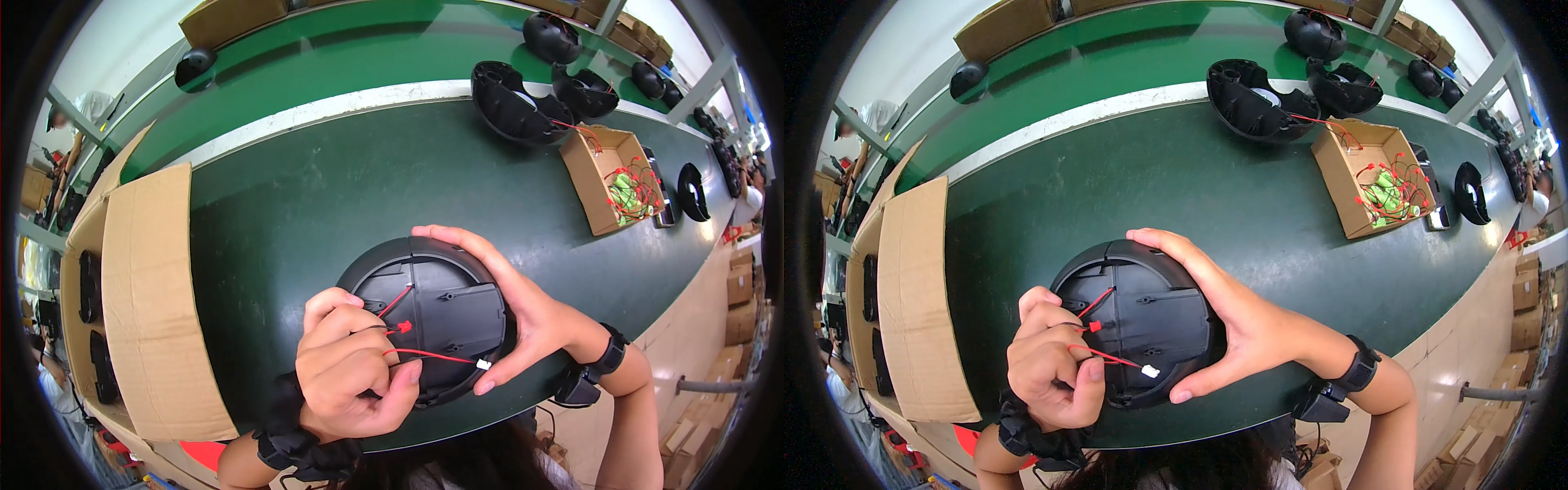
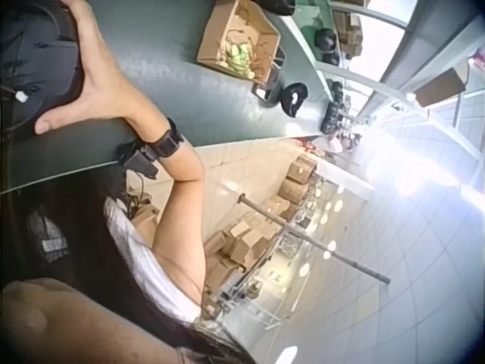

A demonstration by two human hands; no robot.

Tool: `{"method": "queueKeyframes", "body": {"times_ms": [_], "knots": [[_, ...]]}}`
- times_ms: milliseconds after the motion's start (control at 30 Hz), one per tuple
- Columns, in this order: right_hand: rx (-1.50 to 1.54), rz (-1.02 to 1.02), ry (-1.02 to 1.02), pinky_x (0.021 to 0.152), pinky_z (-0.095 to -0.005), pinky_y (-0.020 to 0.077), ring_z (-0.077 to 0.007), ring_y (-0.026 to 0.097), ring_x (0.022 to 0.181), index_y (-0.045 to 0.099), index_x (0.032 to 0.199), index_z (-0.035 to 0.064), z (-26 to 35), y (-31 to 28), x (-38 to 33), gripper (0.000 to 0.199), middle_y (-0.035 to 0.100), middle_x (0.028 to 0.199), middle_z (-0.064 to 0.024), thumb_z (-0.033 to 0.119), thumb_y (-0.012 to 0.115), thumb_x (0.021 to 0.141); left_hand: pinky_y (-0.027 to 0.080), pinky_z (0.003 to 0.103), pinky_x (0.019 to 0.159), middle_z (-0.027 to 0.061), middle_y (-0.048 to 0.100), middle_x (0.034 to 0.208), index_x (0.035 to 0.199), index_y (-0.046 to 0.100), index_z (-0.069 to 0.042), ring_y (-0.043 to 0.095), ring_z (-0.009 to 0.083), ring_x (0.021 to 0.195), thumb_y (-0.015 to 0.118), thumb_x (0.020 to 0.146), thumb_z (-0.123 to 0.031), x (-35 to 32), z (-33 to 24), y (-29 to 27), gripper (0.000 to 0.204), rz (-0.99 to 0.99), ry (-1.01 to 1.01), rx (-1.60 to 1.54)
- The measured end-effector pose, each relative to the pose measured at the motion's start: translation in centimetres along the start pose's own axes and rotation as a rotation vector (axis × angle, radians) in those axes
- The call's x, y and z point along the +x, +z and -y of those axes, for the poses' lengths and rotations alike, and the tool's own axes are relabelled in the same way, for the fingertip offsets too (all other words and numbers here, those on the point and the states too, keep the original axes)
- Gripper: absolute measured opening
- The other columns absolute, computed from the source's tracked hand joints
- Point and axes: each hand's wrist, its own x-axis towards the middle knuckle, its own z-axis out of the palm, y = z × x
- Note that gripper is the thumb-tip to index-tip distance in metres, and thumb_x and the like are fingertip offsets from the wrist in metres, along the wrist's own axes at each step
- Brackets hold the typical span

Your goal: Assembling plastic electronic housings by inserting batteries and managing internal wiring on a factory assembly line.

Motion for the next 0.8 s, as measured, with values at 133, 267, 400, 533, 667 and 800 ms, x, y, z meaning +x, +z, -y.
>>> {"method": "queueKeyframes", "body": {"times_ms": [133,267,400,533,667,800], "knots": [[-0.072,0.010,0.044,0.110,-0.0388,0.0237,-0.0313,0.027,0.135,0.015,0.144,-0.0003,1.0,0.0,0.0,0.117,0.023,0.145,-0.0191,0.030,0.087,0.056,0.039,0.036,0.074,-0.0018,0.048,0.053,0.049,0.036,-0.014,0.050,0.0178,0.055,0.069,0.054,0.002,0.0,-0.1,0.0,0.036,0.004,-0.001,0.001],[-0.108,0.010,0.042,0.110,-0.0382,0.0244,-0.0312,0.028,0.134,0.016,0.143,-0.0005,1.8,0.1,0.1,0.117,0.025,0.143,-0.0190,0.030,0.087,0.056,0.039,0.036,0.074,-0.0016,0.048,0.053,0.049,0.036,-0.014,0.049,0.0175,0.055,0.069,0.053,0.002,-0.1,-0.2,-0.2,0.037,0.006,0.014,0.008],[-0.157,0.005,0.083,0.109,-0.0376,0.0251,-0.0308,0.030,0.133,0.017,0.143,-0.0010,2.2,-0.1,0.0,0.117,0.027,0.143,-0.0190,0.030,0.087,0.055,0.040,0.037,0.074,-0.0014,0.048,0.053,0.049,0.036,-0.013,0.049,0.0176,0.055,0.069,0.053,0.002,-0.1,0.1,0.3,0.037,-0.013,0.017,0.010],[-0.118,-0.017,0.048,0.109,-0.0374,0.0252,-0.0306,0.032,0.132,0.017,0.143,-0.0017,1.6,0.0,0.1,0.117,0.027,0.143,-0.0188,0.030,0.087,0.054,0.040,0.037,0.073,-0.0009,0.048,0.053,0.049,0.036,-0.013,0.049,0.0177,0.056,0.069,0.052,0.002,0.1,0.1,0.3,0.036,-0.025,0.026,0.019],[-0.092,-0.019,0.048,0.110,-0.0371,0.0245,-0.0299,0.031,0.133,0.016,0.143,-0.0015,1.3,0.2,0.1,0.118,0.026,0.144,-0.0187,0.029,0.087,0.054,0.040,0.037,0.074,-0.0005,0.048,0.054,0.049,0.036,-0.013,0.050,0.0181,0.056,0.069,0.054,0.003,0.1,0.1,0.4,0.036,-0.054,0.026,0.023],[-0.097,-0.019,0.044,0.110,-0.0366,0.0233,-0.0289,0.029,0.134,0.016,0.144,-0.0020,1.3,0.3,0.0,0.119,0.025,0.145,-0.0185,0.027,0.088,0.054,0.041,0.037,0.075,0.0005,0.048,0.055,0.049,0.036,-0.012,0.050,0.0189,0.057,0.068,0.056,0.004,-0.1,0.2,0.5,0.036,-0.074,0.004,0.011]]}}
